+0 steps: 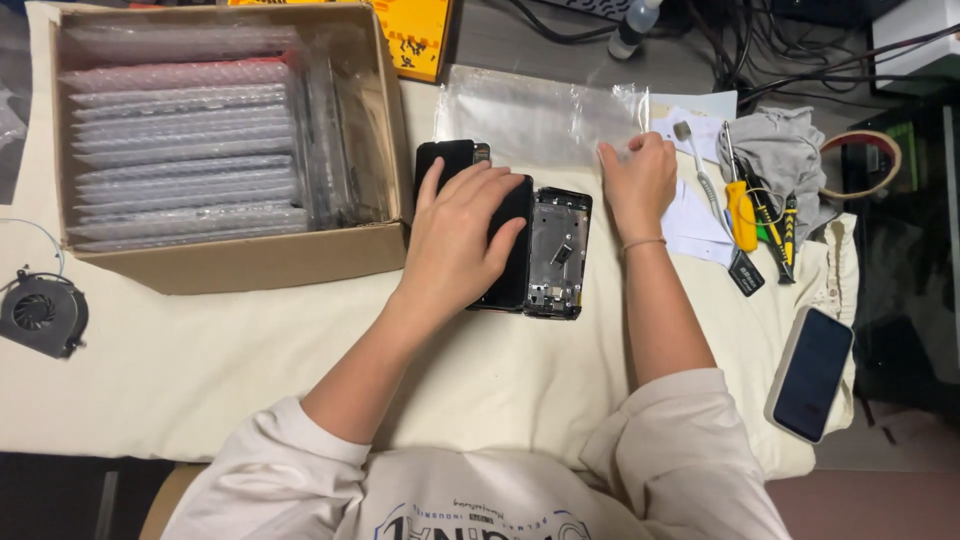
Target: The person is peeling protective plastic films from various mobile phone components, such as screens and frames, and then carefully placing them into a cardboard box with bubble wrap dividers.
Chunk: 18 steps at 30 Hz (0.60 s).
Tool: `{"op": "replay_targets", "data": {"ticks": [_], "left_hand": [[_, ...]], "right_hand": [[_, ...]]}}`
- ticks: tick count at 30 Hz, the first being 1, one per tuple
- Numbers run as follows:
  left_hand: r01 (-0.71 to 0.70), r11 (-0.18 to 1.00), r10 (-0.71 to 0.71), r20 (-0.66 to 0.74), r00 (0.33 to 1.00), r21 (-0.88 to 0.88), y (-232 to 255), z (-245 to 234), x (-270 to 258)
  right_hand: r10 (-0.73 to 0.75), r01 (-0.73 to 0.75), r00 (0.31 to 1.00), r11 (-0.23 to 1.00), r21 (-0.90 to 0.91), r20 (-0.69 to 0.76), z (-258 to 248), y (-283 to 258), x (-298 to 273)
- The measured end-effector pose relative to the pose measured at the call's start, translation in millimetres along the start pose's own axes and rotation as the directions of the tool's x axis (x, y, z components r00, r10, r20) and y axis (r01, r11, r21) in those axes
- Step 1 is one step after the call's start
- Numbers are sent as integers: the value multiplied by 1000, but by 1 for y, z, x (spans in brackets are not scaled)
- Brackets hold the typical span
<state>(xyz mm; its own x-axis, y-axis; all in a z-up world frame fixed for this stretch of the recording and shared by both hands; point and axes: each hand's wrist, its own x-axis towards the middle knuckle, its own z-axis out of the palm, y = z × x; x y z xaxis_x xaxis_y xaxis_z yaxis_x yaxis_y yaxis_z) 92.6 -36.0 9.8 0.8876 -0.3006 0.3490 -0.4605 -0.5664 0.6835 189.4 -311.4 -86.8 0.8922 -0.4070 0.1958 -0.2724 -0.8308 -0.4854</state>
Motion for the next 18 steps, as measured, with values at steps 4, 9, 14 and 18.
{"op": "replay_targets", "data": {"ticks": [4,9,14,18], "left_hand": [[28,999,-29,-69,997,-19,3,-9,-4],[19,998,-24,-89,996,-58,-1,-5,-5],[-44,998,39,-101,994,-47,3,-16,-4],[-141,973,116,-144,983,-183,30,-46,4]], "right_hand": [[4,-5,997,1000,-11,-75,15,9,8],[-40,69,985,983,168,-167,5,24,15],[-220,335,940,728,597,-260,-73,-28,-2],[-558,527,822,675,517,-109,-164,-87,-49]]}}
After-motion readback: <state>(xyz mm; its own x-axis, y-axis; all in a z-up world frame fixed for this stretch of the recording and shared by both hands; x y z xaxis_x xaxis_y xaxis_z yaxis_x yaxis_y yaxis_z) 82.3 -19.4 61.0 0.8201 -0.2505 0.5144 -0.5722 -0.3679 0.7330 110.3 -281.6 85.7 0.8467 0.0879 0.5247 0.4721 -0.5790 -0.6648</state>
